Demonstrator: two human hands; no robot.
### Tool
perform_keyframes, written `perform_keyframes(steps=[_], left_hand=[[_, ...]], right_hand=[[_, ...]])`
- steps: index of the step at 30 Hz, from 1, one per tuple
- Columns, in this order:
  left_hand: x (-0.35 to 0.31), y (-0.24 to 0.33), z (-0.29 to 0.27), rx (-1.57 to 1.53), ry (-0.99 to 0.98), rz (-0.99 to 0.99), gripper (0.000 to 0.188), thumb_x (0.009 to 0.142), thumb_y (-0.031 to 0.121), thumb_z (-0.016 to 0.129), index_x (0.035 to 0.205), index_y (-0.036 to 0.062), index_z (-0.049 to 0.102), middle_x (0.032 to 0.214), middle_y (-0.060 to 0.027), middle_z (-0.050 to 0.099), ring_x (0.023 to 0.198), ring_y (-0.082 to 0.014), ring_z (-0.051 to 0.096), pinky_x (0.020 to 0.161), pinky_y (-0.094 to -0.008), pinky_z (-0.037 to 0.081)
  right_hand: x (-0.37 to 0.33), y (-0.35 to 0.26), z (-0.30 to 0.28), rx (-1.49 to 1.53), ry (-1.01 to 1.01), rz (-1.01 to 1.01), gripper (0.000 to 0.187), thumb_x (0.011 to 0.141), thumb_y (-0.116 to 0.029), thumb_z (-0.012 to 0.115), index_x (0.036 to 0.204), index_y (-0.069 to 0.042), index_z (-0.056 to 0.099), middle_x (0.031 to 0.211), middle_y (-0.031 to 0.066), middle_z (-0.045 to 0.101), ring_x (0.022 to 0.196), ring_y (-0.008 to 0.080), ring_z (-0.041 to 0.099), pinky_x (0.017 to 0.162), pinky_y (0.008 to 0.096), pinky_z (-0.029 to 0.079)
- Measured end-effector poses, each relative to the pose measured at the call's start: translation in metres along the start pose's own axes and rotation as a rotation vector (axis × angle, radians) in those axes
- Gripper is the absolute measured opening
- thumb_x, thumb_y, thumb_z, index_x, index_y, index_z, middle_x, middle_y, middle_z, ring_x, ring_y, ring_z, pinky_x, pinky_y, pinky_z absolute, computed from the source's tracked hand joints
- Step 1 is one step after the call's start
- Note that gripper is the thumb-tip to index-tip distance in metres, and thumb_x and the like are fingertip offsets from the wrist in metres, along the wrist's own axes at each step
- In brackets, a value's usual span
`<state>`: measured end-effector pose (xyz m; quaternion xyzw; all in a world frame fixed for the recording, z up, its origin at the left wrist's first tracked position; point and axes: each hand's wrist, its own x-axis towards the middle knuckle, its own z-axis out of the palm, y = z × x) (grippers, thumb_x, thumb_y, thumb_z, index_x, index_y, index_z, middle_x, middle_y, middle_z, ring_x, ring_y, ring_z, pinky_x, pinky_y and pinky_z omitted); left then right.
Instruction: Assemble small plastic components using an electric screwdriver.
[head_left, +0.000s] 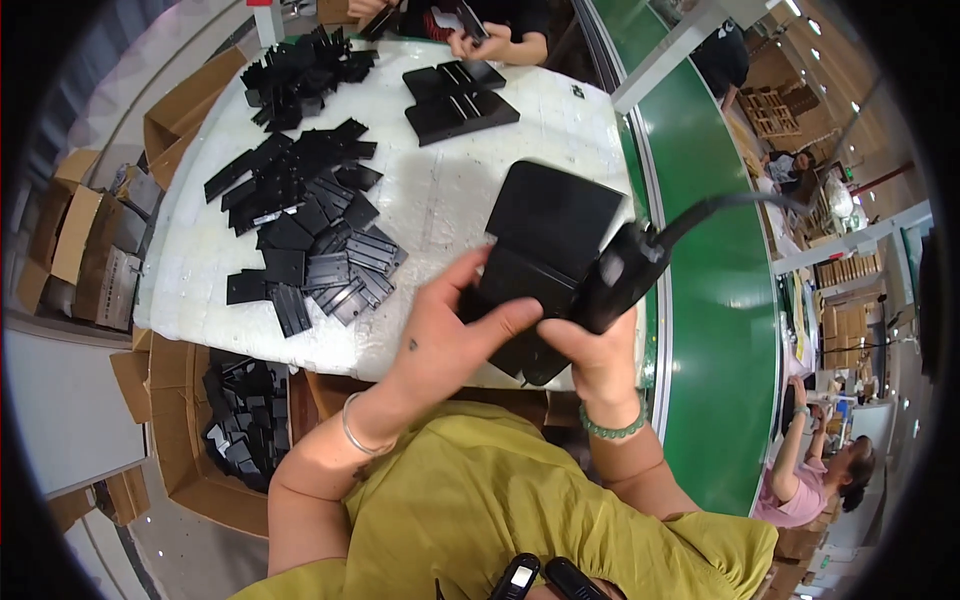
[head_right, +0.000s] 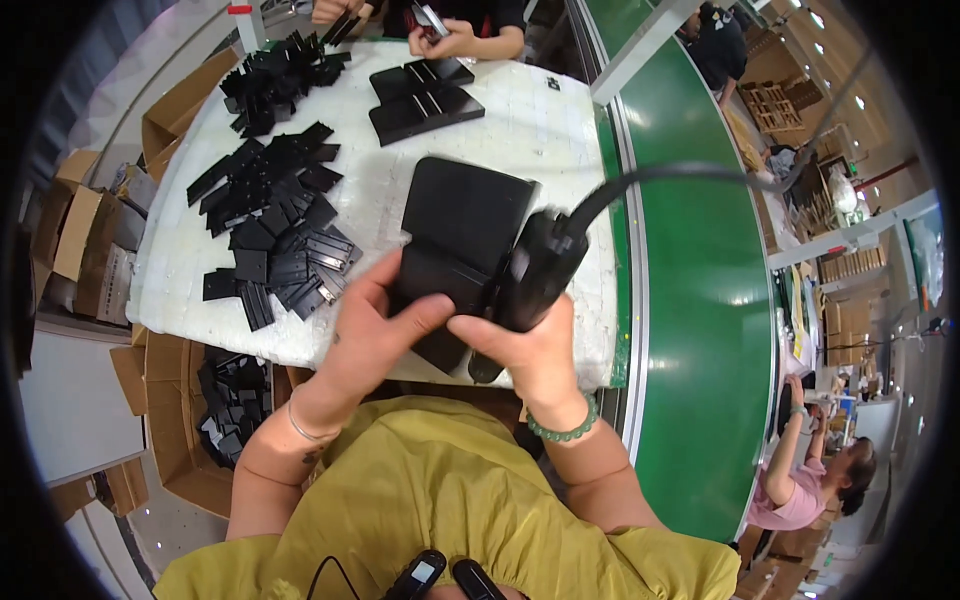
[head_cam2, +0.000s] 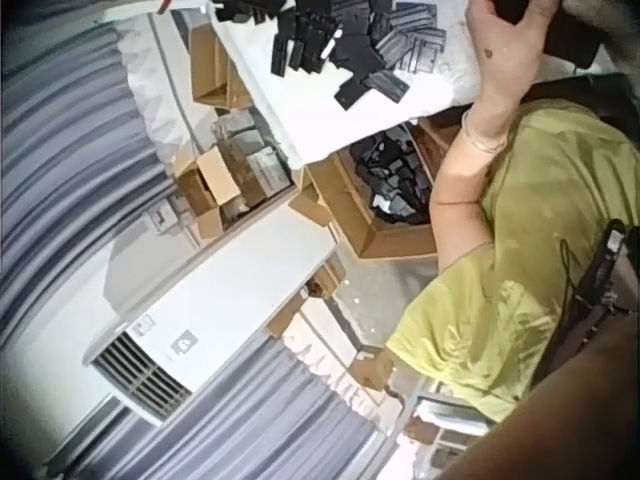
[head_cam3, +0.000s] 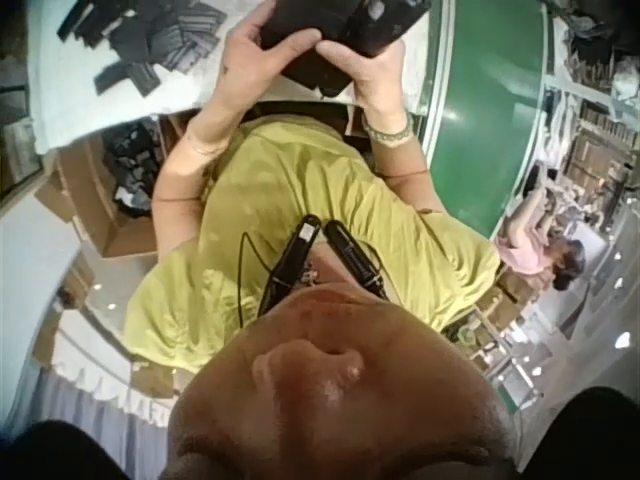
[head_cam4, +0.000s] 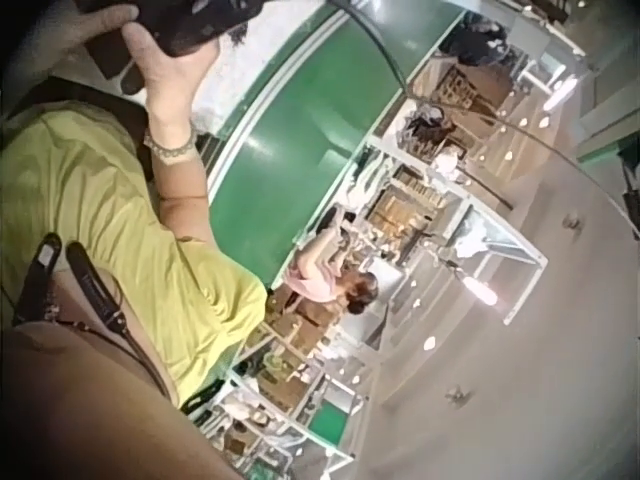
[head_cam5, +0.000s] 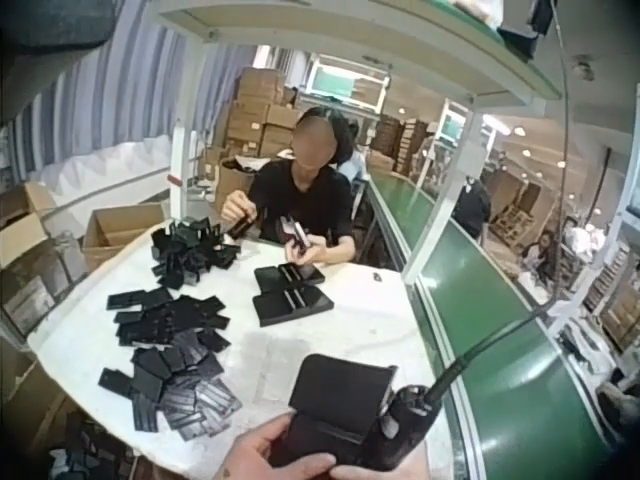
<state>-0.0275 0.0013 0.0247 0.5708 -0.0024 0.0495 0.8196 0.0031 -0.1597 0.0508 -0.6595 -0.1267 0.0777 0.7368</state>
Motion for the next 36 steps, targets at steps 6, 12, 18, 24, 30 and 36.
perform_keyframes(steps=[6,12,18,24,30,36], left_hand=[[0.004,0.017,-0.04,-0.736,-0.235,-0.456,0.049,0.094,0.035,0.042,0.113,-0.0084,0.053,0.106,-0.0151,0.061,0.09,-0.0214,0.061,0.079,-0.0317,0.049],[-0.025,0.043,-0.096,-0.481,-0.31,-0.323,0.062,0.095,0.046,0.033,0.109,-0.0098,0.055,0.098,-0.0194,0.062,0.086,-0.0276,0.062,0.078,-0.0358,0.051],[-0.046,0.056,-0.076,-0.008,0.073,-0.113,0.039,0.082,0.009,0.065,0.117,-0.0002,0.052,0.094,-0.0092,0.064,0.092,-0.0113,0.06,0.073,-0.0229,0.05],[-0.048,0.048,-0.134,0.109,0.56,0.122,0.024,0.081,0.01,0.069,0.103,0.0023,0.063,0.084,-0.0022,0.065,0.075,-0.0069,0.059,0.067,-0.02,0.048],[-0.094,0.071,-0.335,0.677,1.033,-0.181,0.036,0.079,0.019,0.071,0.11,0.0041,0.061,0.088,-0.0044,0.063,0.081,-0.0132,0.06,0.067,-0.0247,0.048],[0.024,0.088,-0.198,1.444,0.704,0.541,0.035,0.078,0.013,0.068,0.11,0.002,0.058,0.108,-0.0165,0.058,0.103,-0.0318,0.055,0.089,-0.0368,0.043]], right_hand=[[-0.009,0.001,-0.003,0.164,-0.072,0.138,0.049,0.065,-0.002,0.077,0.106,-0.002,0.051,0.091,0.0015,0.051,0.083,0.011,0.048,0.075,0.0268,0.041],[-0.018,-0.012,-0.001,-0.06,-0.254,0.039,0.059,0.063,0.004,0.079,0.113,-0.004,0.048,0.097,0.0044,0.053,0.091,0.0115,0.052,0.08,0.0289,0.044],[0.0,-0.018,0.018,0.253,0.032,-0.019,0.069,0.066,-0.006,0.072,0.126,-0.002,0.04,0.113,0.0086,0.05,0.1,0.0205,0.053,0.089,0.0348,0.043],[0.014,-0.009,0.042,0.114,-0.147,-0.036,0.055,0.077,-0.015,0.064,0.121,0.005,0.037,0.076,0.0079,0.055,0.059,0.0161,0.053,0.059,0.0249,0.044],[0.031,-0.015,-0.003,0.081,0.126,-0.239,0.042,0.076,0.001,0.061,0.113,0.003,0.041,0.065,0.0023,0.049,0.053,0.0114,0.046,0.053,0.0226,0.039],[0.035,0.013,-0.021,-0.106,0.186,-0.21,0.038,0.074,0.005,0.064,0.108,0.003,0.045,0.066,0.0002,0.052,0.058,0.007,0.048,0.059,0.0202,0.04]])
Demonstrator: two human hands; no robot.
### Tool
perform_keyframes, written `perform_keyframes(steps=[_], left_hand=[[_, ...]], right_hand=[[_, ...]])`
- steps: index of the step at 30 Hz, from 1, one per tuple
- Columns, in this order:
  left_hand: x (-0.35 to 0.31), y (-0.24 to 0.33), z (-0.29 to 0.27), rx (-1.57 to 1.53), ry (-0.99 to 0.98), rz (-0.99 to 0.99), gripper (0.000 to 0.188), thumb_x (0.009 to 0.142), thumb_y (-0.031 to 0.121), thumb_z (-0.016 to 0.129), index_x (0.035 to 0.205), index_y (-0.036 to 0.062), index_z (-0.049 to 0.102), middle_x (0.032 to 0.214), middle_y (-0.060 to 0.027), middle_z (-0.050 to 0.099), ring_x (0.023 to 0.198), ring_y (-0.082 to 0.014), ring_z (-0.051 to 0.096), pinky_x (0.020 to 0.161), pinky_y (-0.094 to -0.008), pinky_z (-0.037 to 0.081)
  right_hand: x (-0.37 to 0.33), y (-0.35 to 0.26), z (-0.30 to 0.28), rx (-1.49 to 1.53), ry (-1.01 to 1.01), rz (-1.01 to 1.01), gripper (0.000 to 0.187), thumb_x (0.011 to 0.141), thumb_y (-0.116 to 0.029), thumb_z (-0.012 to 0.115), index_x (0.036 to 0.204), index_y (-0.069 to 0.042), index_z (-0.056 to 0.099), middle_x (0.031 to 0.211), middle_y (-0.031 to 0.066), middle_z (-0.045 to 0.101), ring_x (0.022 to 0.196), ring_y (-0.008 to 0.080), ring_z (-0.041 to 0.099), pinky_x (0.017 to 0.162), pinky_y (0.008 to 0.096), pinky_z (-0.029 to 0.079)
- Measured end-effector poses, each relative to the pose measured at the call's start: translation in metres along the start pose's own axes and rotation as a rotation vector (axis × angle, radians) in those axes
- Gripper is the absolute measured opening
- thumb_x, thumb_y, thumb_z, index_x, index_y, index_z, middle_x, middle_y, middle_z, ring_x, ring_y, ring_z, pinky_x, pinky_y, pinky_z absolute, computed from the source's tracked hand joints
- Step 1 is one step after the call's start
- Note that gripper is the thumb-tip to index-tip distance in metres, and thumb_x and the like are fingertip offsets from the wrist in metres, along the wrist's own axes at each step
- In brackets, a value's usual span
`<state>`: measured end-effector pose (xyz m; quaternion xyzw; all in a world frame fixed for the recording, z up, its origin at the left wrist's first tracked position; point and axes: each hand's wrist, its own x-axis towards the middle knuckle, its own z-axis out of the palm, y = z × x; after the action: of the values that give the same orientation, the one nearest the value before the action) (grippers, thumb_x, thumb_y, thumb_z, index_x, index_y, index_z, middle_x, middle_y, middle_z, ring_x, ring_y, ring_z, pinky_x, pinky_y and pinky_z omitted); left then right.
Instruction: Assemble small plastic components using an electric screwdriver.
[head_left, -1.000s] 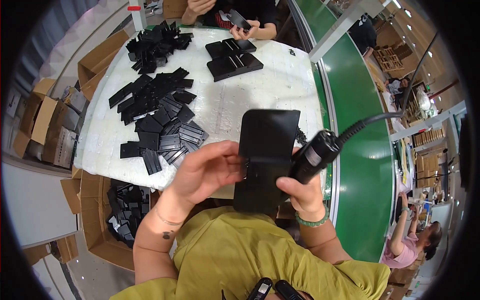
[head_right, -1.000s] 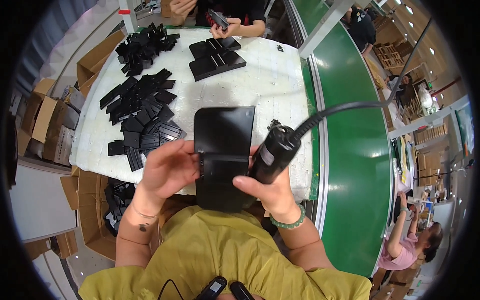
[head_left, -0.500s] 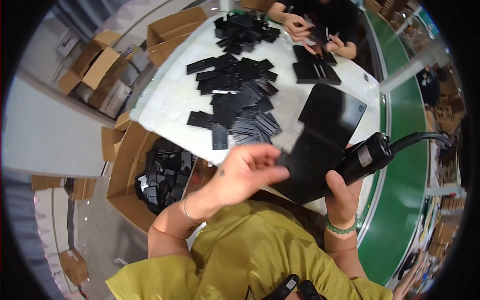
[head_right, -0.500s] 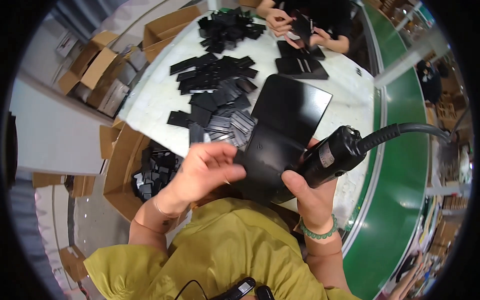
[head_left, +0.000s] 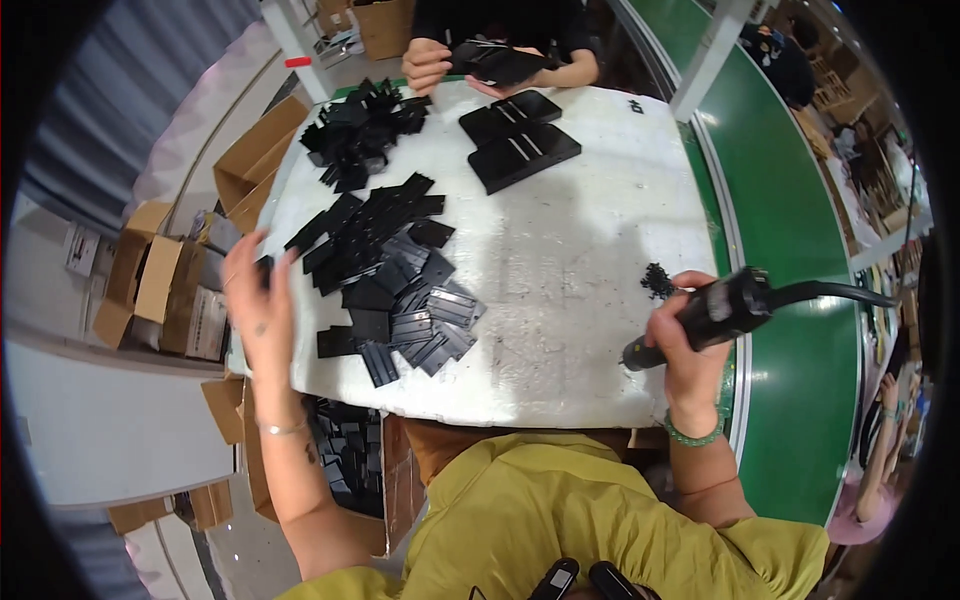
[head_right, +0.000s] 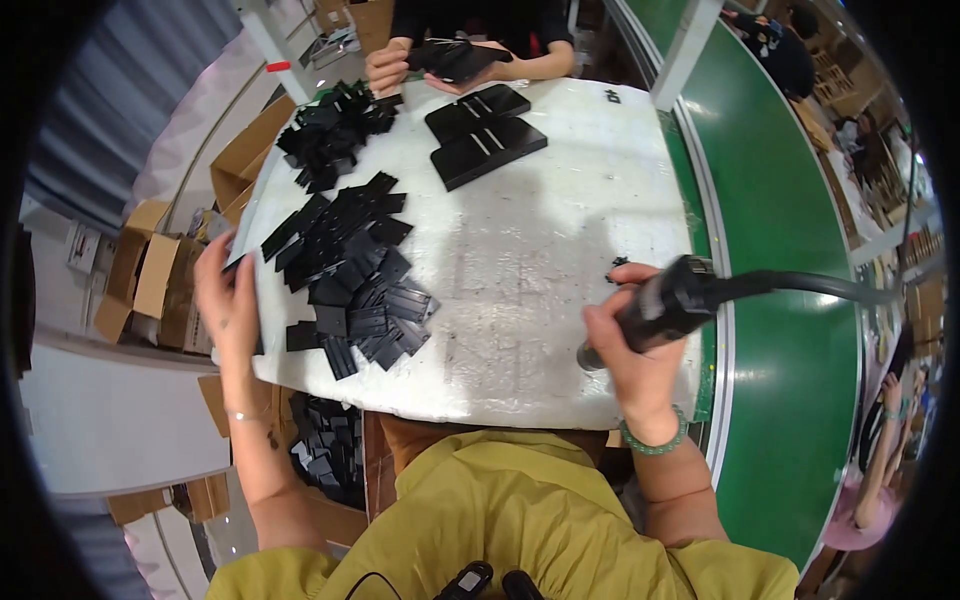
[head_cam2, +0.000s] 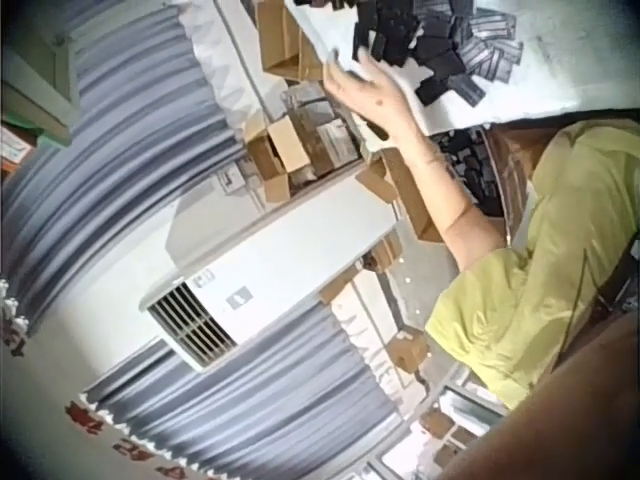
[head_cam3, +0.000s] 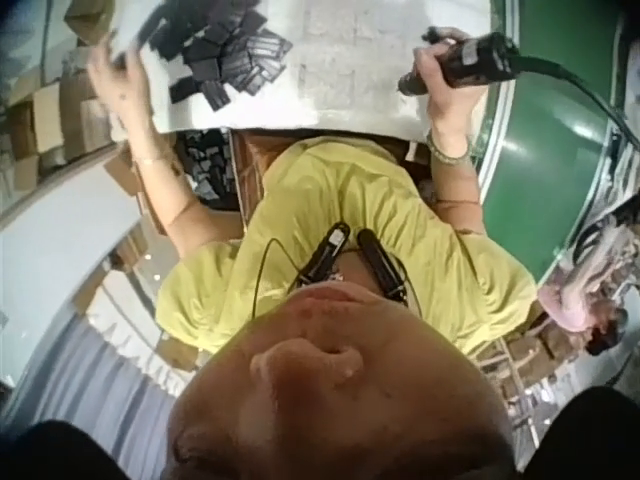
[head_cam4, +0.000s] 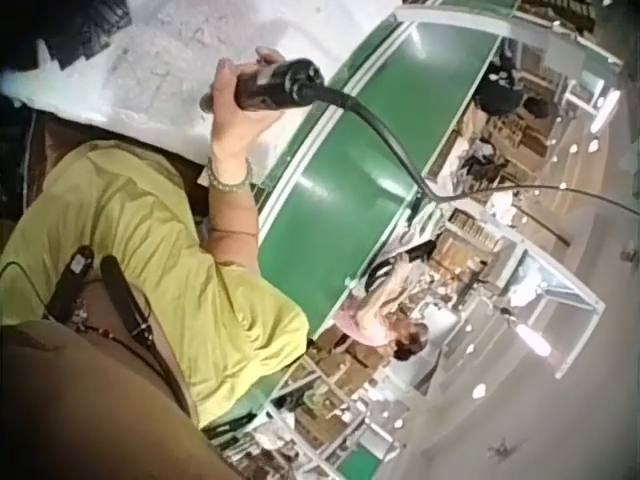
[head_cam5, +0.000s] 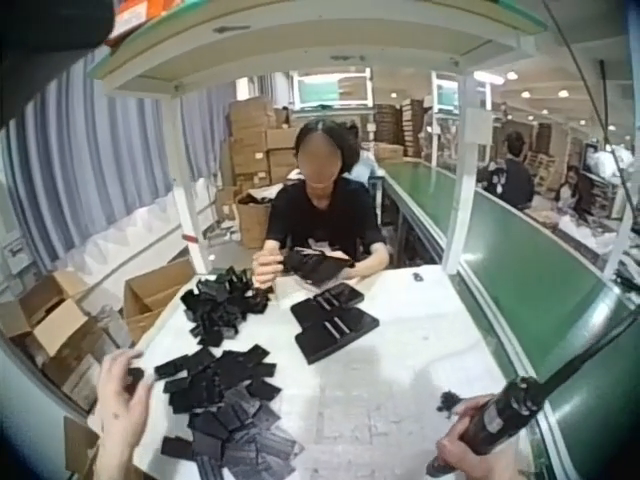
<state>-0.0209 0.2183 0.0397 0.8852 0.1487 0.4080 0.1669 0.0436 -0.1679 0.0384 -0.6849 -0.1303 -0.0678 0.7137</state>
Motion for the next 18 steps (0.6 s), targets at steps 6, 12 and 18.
perform_keyframes(steps=[6,12,18], left_hand=[[0.045,0.104,0.17,-0.077,-0.585,0.278,0.072,0.07,0.043,0.072,0.126,0.0051,0.048,0.12,-0.0191,0.053,0.115,-0.034,0.047,0.092,-0.0377,0.043],[0.056,0.116,0.218,0.141,-0.731,0.13,0.094,0.062,0.049,0.076,0.136,0.0072,0.036,0.112,-0.0244,0.055,0.107,-0.0374,0.051,0.091,-0.0419,0.043],[0.042,0.132,0.216,0.132,-0.788,0.202,0.088,0.066,0.049,0.074,0.14,0.0206,0.034,0.113,-0.0273,0.053,0.105,-0.0407,0.053,0.091,-0.0412,0.044]], right_hand=[[-0.009,-0.001,0.0,0.022,-0.005,0.032,0.041,0.073,0.007,0.065,0.108,0.002,0.045,0.068,0.0009,0.054,0.063,0.0068,0.047,0.066,0.0214,0.038],[-0.024,0.012,-0.019,0.125,0.027,-0.034,0.043,0.075,0.007,0.062,0.109,-0.001,0.038,0.069,0.0036,0.055,0.061,0.0091,0.051,0.061,0.0234,0.042],[-0.022,0.011,-0.026,0.153,-0.04,-0.031,0.043,0.074,0.008,0.061,0.108,-0.002,0.037,0.067,0.003,0.055,0.057,0.0085,0.049,0.058,0.0228,0.04]])
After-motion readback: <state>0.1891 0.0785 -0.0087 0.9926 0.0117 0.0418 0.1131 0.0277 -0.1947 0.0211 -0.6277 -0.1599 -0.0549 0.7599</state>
